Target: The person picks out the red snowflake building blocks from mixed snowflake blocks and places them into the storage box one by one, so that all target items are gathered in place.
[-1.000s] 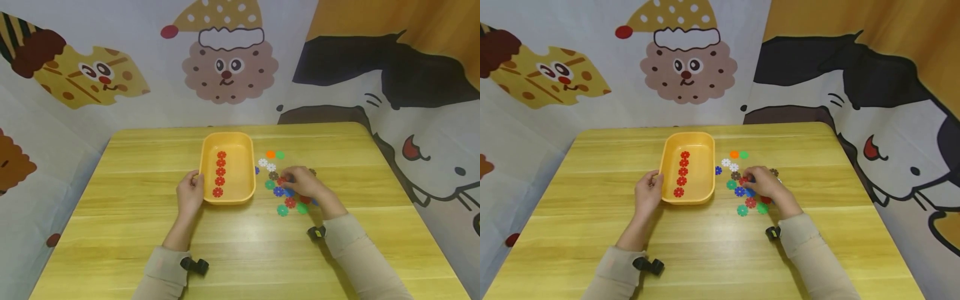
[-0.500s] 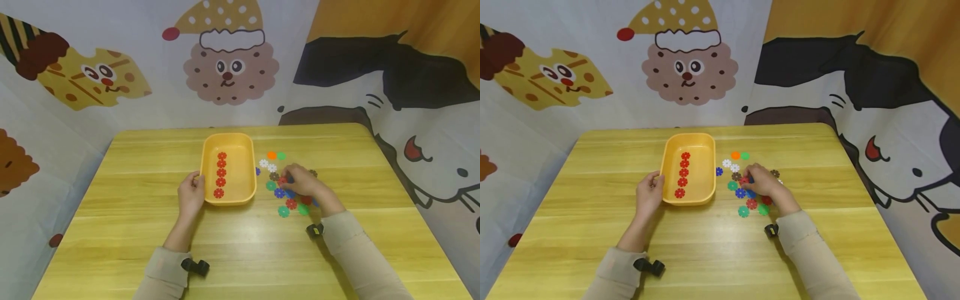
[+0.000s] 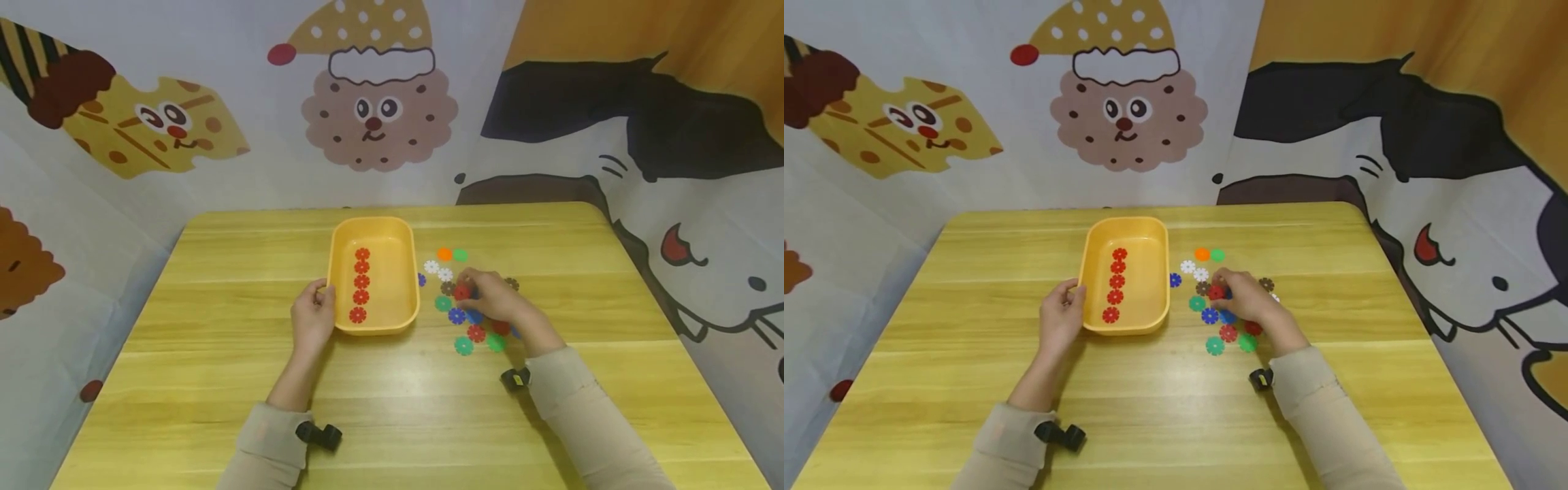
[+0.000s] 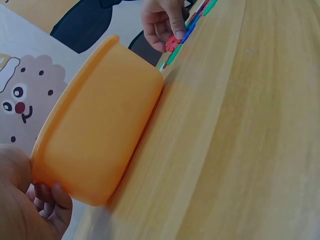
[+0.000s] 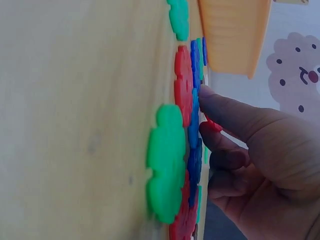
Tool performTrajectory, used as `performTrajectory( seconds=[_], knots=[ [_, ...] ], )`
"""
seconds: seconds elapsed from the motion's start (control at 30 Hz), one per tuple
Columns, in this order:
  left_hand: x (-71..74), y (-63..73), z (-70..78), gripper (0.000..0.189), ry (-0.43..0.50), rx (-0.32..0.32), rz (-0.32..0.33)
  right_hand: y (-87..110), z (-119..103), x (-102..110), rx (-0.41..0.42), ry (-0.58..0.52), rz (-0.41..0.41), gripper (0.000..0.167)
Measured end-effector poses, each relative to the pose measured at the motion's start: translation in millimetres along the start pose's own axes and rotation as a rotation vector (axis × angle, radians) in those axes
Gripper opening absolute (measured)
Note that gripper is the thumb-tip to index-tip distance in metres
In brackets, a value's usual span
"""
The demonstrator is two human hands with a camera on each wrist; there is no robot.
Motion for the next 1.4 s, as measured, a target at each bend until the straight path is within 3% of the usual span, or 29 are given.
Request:
performTrajectory(
  seconds=[0.17,0.37,0.63,0.93,1.13,1.33,1.4],
  knots=[
    [0.0,0.5,0.8,0.033,0.000,0.014,-0.011,0.3,-0.1,0.8,0.023,-0.003,-0.007,0.030],
    [0.2,0.4,1.0,0.033,0.000,0.014,-0.011,0.8,-2.7,2.3,0.033,0.004,-0.013,0.042],
    [0.1,0.0,0.4,0.033,0.006,0.005,-0.006,0.1,-1.8,2.0,0.024,0.004,-0.017,0.036],
    [-0.2,-0.1,-0.8,0.032,0.007,-0.002,-0.004,-0.3,-1.4,1.3,0.036,0.008,-0.035,0.047],
    [0.3,0.0,-0.6,0.033,0.014,0.005,-0.002,0.3,-3.0,1.2,0.051,-0.006,-0.031,0.039],
    [-0.2,-0.4,-0.5,0.032,0.017,0.006,0.003,-1.1,-1.5,-0.2,0.081,-0.004,-0.003,0.020],
    [-0.3,-0.4,-1.1,0.032,0.014,0.007,0.003,-1.6,-1.5,-0.2,0.090,0.012,0.008,0.022]
  ],
)
Point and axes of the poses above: each hand's wrist, its own y-axis away from the middle knuckle, its own x-axis out of the back of the hand, z = x × y, the point moved 2 cm from there along -y, towards the middle knuckle, and after that the axes turned 12 degrees about z, right-handed, at the moved point
